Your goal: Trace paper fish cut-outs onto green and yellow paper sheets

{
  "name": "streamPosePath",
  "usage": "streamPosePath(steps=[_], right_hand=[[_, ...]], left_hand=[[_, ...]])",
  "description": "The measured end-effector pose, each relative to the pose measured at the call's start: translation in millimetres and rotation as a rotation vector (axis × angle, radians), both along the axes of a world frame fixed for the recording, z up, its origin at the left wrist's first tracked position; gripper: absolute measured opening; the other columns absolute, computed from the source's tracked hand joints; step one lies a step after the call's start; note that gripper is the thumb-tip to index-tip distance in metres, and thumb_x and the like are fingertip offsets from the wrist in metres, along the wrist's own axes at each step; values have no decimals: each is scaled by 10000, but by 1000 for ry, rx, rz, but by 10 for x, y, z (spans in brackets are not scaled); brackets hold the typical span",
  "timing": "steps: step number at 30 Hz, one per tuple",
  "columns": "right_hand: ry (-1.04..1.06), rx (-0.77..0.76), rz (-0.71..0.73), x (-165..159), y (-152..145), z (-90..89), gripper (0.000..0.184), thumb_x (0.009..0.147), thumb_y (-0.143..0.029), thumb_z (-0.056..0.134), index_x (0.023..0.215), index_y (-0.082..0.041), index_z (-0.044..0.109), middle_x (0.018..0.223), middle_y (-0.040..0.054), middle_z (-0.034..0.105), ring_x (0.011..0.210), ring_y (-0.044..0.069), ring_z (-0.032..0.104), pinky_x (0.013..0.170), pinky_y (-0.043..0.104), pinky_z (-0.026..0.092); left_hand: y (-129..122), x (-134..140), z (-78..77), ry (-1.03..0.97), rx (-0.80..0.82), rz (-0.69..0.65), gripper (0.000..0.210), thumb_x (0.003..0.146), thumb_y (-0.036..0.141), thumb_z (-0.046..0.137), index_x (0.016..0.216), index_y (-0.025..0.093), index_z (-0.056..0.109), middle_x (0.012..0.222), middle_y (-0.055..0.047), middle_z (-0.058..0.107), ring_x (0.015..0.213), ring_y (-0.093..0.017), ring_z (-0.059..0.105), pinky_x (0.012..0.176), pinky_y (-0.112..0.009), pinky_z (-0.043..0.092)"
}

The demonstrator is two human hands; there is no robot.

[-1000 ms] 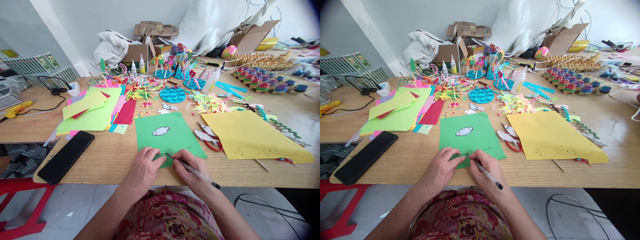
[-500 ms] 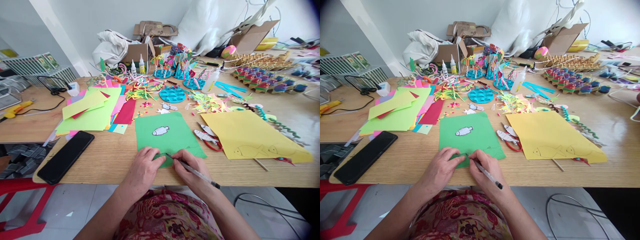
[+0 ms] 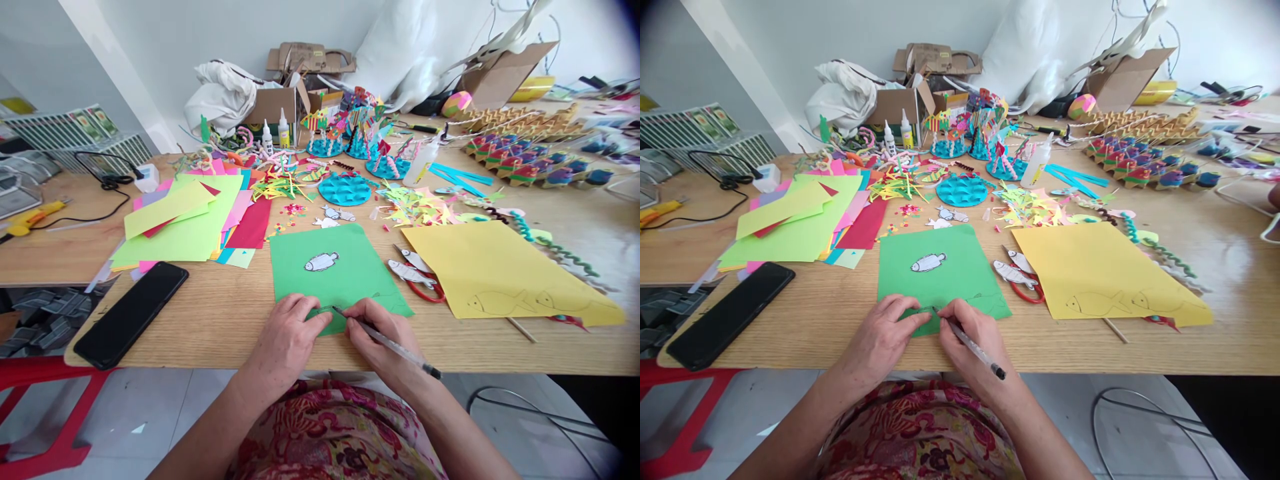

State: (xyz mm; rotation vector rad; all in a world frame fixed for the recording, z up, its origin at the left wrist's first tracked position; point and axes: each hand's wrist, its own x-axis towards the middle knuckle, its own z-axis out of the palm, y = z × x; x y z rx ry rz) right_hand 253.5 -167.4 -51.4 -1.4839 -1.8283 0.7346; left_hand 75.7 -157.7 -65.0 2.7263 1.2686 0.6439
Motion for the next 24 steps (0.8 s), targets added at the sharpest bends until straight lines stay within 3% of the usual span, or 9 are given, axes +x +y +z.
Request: streamPosePath(steps=[24], right_hand=[[21, 20, -40, 6, -10, -13, 99, 782, -215, 451, 736, -214, 539, 553, -36, 578, 465, 112, 489, 463, 215, 368]], left_hand=[[-2, 21, 16, 36, 2, 22, 260, 862, 87, 497, 1058, 216, 609, 985, -46, 548, 931, -189, 476, 813, -334, 470]])
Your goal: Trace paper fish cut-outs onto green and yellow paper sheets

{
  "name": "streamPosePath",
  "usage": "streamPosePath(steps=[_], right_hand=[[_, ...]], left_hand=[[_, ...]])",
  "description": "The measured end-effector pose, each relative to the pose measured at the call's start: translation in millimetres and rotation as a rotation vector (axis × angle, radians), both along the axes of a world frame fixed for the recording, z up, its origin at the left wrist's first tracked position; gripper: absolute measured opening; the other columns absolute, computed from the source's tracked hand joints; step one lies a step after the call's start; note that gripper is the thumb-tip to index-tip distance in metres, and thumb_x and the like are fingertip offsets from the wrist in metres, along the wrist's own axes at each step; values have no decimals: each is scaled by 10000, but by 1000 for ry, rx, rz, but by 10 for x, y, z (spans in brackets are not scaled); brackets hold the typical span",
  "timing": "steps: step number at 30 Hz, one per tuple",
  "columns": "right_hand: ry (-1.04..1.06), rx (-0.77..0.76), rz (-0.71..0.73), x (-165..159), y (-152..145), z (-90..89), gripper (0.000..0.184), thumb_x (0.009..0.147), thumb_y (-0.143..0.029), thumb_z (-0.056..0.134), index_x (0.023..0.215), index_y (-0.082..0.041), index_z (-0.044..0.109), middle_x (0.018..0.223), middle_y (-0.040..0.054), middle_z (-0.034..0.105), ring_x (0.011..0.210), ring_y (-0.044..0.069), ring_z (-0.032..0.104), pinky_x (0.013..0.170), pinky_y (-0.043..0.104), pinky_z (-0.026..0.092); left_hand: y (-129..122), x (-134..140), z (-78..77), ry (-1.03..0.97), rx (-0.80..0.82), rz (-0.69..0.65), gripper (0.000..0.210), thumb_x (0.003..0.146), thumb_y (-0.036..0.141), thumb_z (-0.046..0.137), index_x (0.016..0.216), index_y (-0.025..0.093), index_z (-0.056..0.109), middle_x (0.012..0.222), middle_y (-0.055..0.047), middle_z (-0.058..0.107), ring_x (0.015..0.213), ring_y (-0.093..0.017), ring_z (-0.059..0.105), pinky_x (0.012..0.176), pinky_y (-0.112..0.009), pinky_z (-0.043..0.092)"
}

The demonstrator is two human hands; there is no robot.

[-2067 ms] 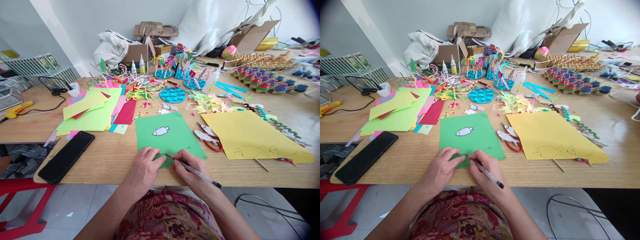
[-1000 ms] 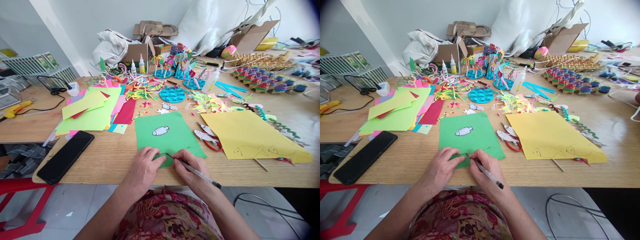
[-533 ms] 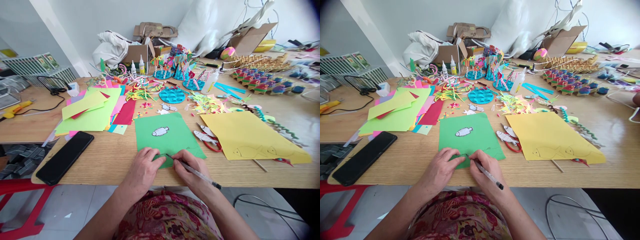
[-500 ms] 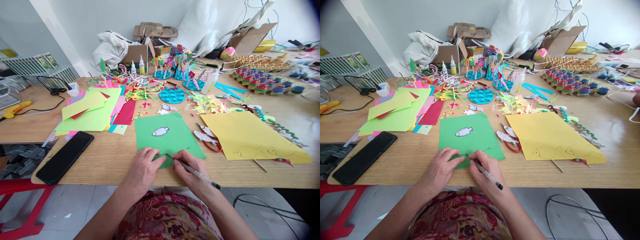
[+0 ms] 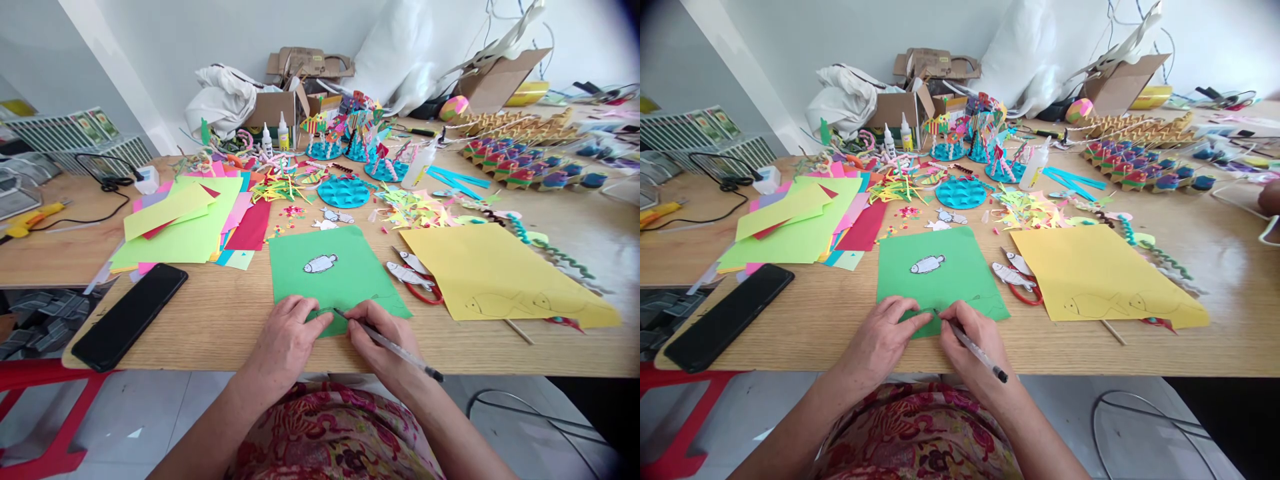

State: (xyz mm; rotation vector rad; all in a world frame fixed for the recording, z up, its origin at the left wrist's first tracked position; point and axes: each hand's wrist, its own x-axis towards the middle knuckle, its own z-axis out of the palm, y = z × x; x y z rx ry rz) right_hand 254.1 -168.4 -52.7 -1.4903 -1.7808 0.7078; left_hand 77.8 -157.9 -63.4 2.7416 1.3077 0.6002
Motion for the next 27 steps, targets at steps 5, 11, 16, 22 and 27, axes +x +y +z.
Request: streamPosePath(steps=[5, 11, 16, 22, 27], right_hand=[[-2, -10, 2, 3, 2, -11, 103, 782, -218, 459, 727, -212, 544, 541, -39, 571, 471, 116, 504, 463, 215, 367], [-29, 7, -3, -7, 9, 7, 100, 772, -221, 453, 724, -211, 540, 540, -38, 565, 465, 114, 493, 451, 215, 353], [-22, -4, 17, 0, 11, 10, 102, 780, -219, 452, 731, -210, 541, 542, -37, 564, 477, 115, 498, 466, 215, 366], [16, -25, 5, -1, 13, -10, 105, 786, -218, 448, 735, -210, 540, 547, -32, 574, 477, 117, 504, 472, 217, 378], [-15, 4, 10, -5, 14, 1, 96, 776, -211, 458, 726, -207, 540, 547, -34, 572, 476, 115, 502, 460, 214, 359]], left_hand=[[0, 0, 4, -3, 4, -3, 257, 873, 93, 479, 1055, 215, 614, 992, -51, 544, 929, -192, 471, 801, -335, 471], [2, 0, -6, -1, 20, -3, 246, 878, 107, 478, 1049, 215, 618, 991, -57, 541, 934, -194, 476, 801, -341, 474], [1, -3, -13, -3, 18, -4, 251, 879, 110, 477, 1057, 217, 618, 998, -59, 540, 940, -192, 482, 801, -341, 476], [0, -4, -12, -14, 9, -7, 257, 873, 98, 485, 1059, 215, 617, 993, -54, 542, 934, -191, 479, 808, -342, 477], [0, -1, -5, -17, 8, -9, 247, 870, 97, 491, 1055, 203, 617, 993, -56, 541, 930, -199, 476, 800, -350, 478]])
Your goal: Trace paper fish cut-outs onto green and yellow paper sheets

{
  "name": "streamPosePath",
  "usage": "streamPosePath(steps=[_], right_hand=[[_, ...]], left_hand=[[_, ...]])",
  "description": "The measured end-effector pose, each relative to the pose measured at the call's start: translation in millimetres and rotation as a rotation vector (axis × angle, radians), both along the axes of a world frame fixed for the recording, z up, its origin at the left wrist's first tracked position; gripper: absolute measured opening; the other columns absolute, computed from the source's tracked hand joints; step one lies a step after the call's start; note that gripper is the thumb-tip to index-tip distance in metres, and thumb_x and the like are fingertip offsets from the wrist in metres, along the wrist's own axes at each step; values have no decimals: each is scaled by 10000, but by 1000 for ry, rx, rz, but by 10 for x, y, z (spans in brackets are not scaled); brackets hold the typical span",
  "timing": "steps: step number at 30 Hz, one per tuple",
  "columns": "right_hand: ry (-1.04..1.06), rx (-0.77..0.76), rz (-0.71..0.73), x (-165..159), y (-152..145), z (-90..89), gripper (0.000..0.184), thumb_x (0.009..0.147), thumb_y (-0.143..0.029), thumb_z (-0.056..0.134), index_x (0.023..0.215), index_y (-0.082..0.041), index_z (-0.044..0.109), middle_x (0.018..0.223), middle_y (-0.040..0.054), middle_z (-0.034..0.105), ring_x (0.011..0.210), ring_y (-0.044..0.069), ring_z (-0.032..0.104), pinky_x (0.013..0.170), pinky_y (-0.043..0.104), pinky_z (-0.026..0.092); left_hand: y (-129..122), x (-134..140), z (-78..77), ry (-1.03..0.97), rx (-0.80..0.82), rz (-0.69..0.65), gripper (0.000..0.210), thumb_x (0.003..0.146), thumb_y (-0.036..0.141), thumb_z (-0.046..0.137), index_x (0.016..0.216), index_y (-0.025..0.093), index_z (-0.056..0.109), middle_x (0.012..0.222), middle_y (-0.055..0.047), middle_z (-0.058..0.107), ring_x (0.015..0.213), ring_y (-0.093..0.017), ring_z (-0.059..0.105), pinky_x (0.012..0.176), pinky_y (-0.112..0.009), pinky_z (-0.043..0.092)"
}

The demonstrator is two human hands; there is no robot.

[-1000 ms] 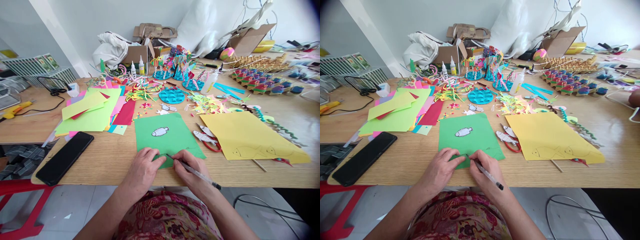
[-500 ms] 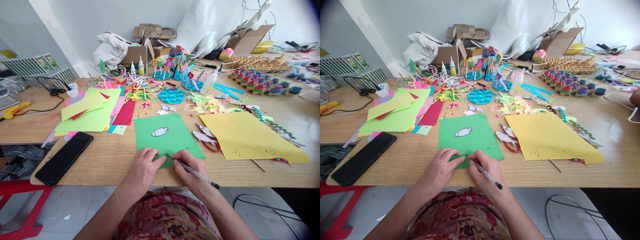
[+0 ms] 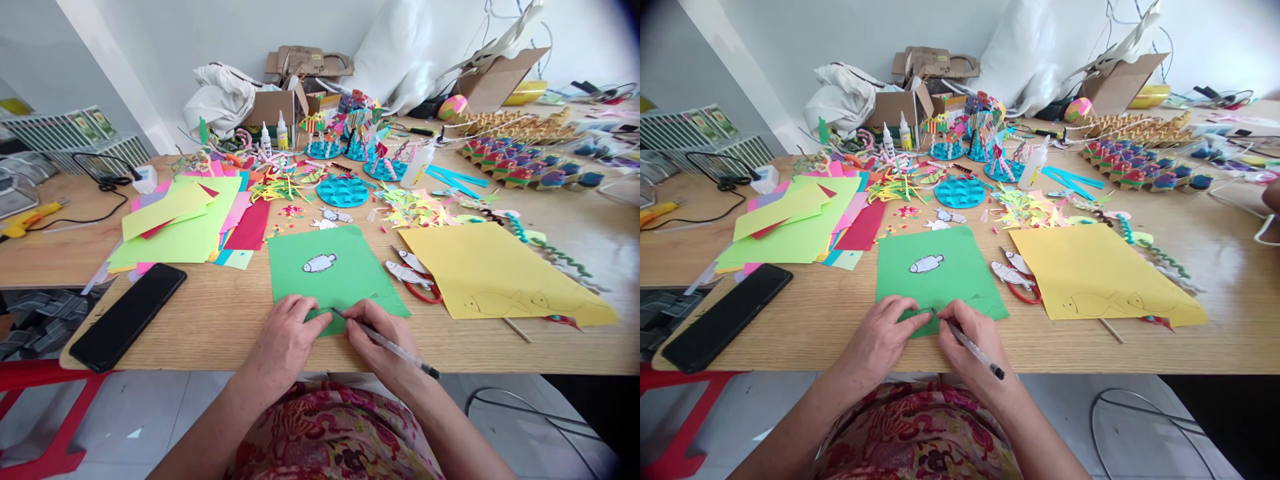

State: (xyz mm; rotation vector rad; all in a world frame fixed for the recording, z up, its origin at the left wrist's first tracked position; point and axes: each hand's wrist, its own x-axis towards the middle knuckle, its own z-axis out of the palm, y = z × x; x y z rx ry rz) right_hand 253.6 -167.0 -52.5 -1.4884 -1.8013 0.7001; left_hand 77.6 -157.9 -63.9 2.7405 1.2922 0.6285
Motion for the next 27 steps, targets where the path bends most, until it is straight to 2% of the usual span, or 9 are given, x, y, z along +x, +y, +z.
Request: streamPosePath(steps=[18, 27], right_hand=[[28, -34, -7, 14, -14, -21, 99, 789, -218, 455, 738, -205, 539, 546, -46, 557, 474, 107, 492, 474, 207, 367], [2, 5, -3, 7, -7, -25, 97, 786, -202, 461, 725, -202, 536, 536, -49, 535, 466, 101, 473, 464, 202, 352]], left_hand=[[0, -5, -24, -17, -1, -1, 261, 873, 88, 476, 1062, 209, 610, 998, -52, 532, 925, -199, 465, 805, -349, 470], [5, -12, -34, -15, -13, -9, 272, 867, 85, 481, 1071, 214, 607, 1000, -51, 531, 930, -196, 468, 811, -344, 469]])
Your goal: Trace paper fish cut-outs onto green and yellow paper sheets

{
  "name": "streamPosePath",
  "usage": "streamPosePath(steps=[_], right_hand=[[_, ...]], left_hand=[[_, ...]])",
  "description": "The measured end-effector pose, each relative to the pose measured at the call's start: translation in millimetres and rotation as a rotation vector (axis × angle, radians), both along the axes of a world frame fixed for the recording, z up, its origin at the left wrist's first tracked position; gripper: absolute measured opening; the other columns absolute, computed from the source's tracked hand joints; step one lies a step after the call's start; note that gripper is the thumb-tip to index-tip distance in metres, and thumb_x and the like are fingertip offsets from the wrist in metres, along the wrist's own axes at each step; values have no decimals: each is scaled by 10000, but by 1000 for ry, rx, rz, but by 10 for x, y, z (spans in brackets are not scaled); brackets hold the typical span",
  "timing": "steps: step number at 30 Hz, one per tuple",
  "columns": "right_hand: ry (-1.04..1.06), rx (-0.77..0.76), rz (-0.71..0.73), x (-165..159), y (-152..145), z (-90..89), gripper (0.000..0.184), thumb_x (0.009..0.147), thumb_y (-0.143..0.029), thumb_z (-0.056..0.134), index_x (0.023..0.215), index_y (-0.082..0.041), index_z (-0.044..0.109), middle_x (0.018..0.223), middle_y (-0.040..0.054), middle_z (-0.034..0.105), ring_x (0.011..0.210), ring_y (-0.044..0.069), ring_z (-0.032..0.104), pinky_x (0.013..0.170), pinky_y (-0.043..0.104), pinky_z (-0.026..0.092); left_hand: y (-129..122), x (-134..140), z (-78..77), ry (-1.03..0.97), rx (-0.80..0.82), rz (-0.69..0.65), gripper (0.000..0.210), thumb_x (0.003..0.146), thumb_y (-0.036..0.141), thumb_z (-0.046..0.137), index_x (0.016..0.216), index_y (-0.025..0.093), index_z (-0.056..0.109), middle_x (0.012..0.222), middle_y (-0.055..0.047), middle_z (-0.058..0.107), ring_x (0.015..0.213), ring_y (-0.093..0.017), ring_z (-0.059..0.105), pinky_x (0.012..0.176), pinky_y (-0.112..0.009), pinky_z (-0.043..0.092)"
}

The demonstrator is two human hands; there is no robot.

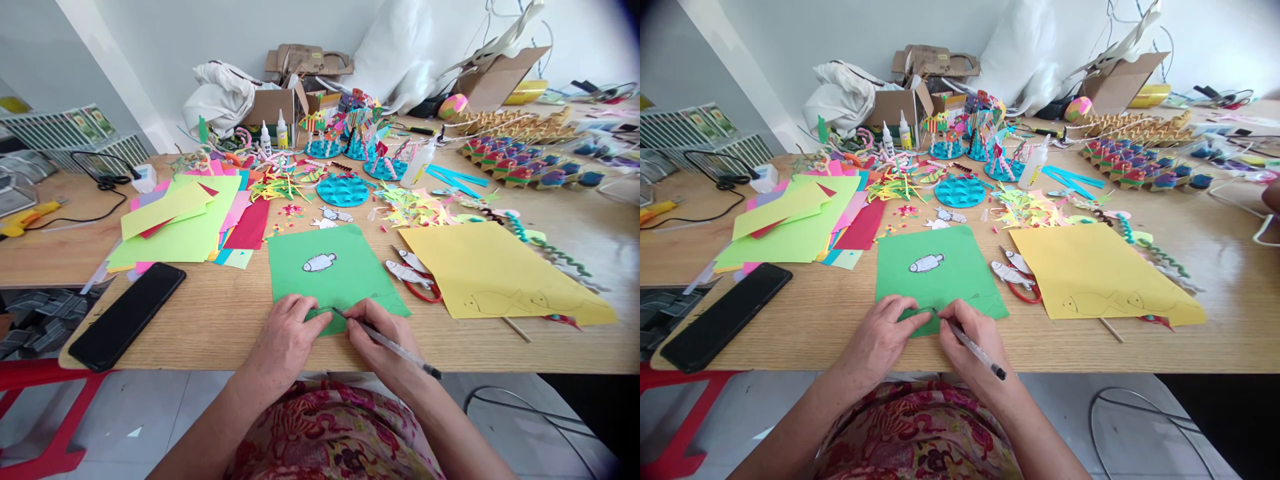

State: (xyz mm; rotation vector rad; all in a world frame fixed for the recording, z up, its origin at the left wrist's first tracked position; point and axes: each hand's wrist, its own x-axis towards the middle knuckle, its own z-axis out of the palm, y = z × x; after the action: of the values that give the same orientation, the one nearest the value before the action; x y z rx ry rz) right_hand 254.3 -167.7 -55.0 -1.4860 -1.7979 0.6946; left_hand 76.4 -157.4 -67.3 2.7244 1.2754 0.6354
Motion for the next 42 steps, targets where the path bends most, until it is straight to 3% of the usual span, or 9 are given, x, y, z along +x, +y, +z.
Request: streamPosePath(steps=[31, 37, 42], right_hand=[[0, 28, -38, -9, -2, 32, 103, 751, -207, 450, 685, -202, 529, 512, -47, 535, 433, 99, 453, 437, 205, 332], [190, -59, -86, 39, -33, -7, 84, 782, -237, 464, 740, -204, 529, 564, -26, 569, 482, 115, 487, 456, 220, 368], [362, -23, -109, 66, -80, 38, 66, 785, -228, 468, 761, -210, 527, 568, -23, 581, 502, 122, 519, 471, 225, 400]], left_hand=[[3, -2, 14, 10, 0, 2, 289, 870, 81, 464, 1076, 225, 609, 994, -51, 532, 929, -190, 472, 811, -339, 473], [0, -8, 11, 20, -8, 1, 311, 865, 72, 468, 1097, 229, 604, 1010, -58, 535, 940, -197, 478, 812, -352, 477], [-1, 3, -1, 13, -16, 14, 330, 841, 46, 498, 1102, 229, 582, 1025, -50, 548, 952, -197, 481, 826, -355, 472]])
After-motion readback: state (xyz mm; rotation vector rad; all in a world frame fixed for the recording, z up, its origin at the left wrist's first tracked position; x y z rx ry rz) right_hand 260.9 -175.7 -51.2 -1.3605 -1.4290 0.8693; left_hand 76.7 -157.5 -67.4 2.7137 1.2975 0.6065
